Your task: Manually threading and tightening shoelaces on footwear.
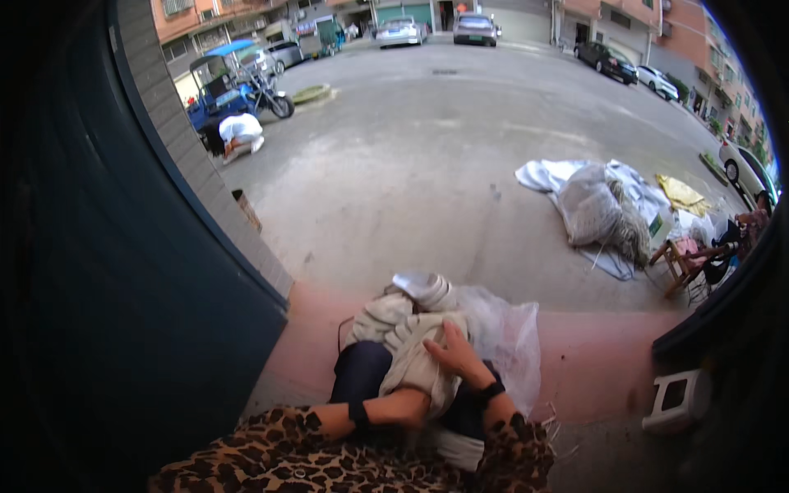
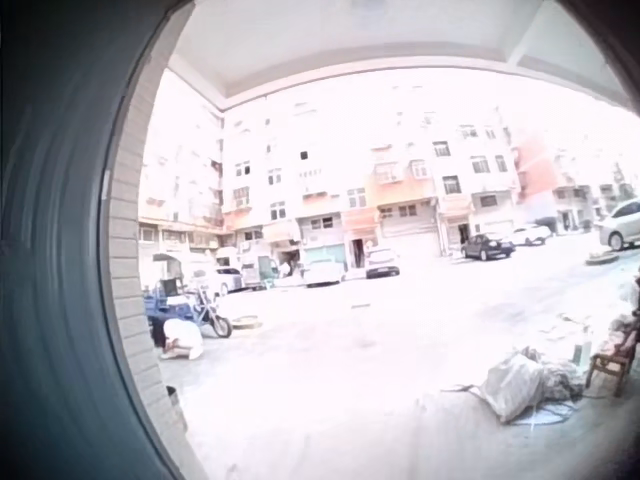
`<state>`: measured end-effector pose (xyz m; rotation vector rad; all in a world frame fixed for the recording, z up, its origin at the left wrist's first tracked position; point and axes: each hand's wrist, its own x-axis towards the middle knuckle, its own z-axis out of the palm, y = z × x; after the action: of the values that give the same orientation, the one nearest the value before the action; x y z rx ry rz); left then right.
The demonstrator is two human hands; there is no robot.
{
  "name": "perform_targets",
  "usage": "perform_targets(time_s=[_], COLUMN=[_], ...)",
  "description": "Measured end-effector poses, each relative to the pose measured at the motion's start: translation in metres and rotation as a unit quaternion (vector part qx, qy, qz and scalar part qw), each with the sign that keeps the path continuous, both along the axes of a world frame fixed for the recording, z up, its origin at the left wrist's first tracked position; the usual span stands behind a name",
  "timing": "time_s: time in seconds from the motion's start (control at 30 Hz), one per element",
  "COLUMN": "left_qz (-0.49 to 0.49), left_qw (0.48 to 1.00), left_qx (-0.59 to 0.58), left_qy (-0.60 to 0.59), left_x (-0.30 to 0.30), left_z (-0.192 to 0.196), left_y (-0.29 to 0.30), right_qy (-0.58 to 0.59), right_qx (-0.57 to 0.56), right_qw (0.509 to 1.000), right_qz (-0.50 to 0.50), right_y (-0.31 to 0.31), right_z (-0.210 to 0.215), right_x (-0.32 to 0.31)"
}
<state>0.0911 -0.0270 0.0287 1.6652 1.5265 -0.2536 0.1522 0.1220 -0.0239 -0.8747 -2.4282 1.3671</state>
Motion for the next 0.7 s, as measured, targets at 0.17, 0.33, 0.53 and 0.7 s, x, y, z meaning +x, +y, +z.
perform_targets(time_s=[0.17, 0.33, 0.53, 0.7], left_qz=[0.014, 0.067, 0.069, 0.053], left_qw=[0.999, 0.986, 0.985, 0.99], left_qx=[0.043, 0.152, 0.157, 0.128], left_qy=[0.031, 0.021, 0.019, 0.015], left_x=[-0.003, 0.002, 0.014, 0.015], left_z=[-0.025, -0.022, -0.041, -0.032], left_y=[-0.002, -0.025, -0.042, -0.033], right_qy=[-0.029, -0.081, -0.109, -0.137], right_qx=[0.062, 0.053, 0.036, 0.05], right_qw=[0.996, 0.993, 0.99, 0.985], right_qz=[0.058, 0.068, 0.078, 0.09], right_y=[0.004, -0.006, -0.022, -0.015], right_z=[-0.003, -0.003, -0.002, 0.012], right_x=[-0.01, -0.003, 0.004, 0.001])
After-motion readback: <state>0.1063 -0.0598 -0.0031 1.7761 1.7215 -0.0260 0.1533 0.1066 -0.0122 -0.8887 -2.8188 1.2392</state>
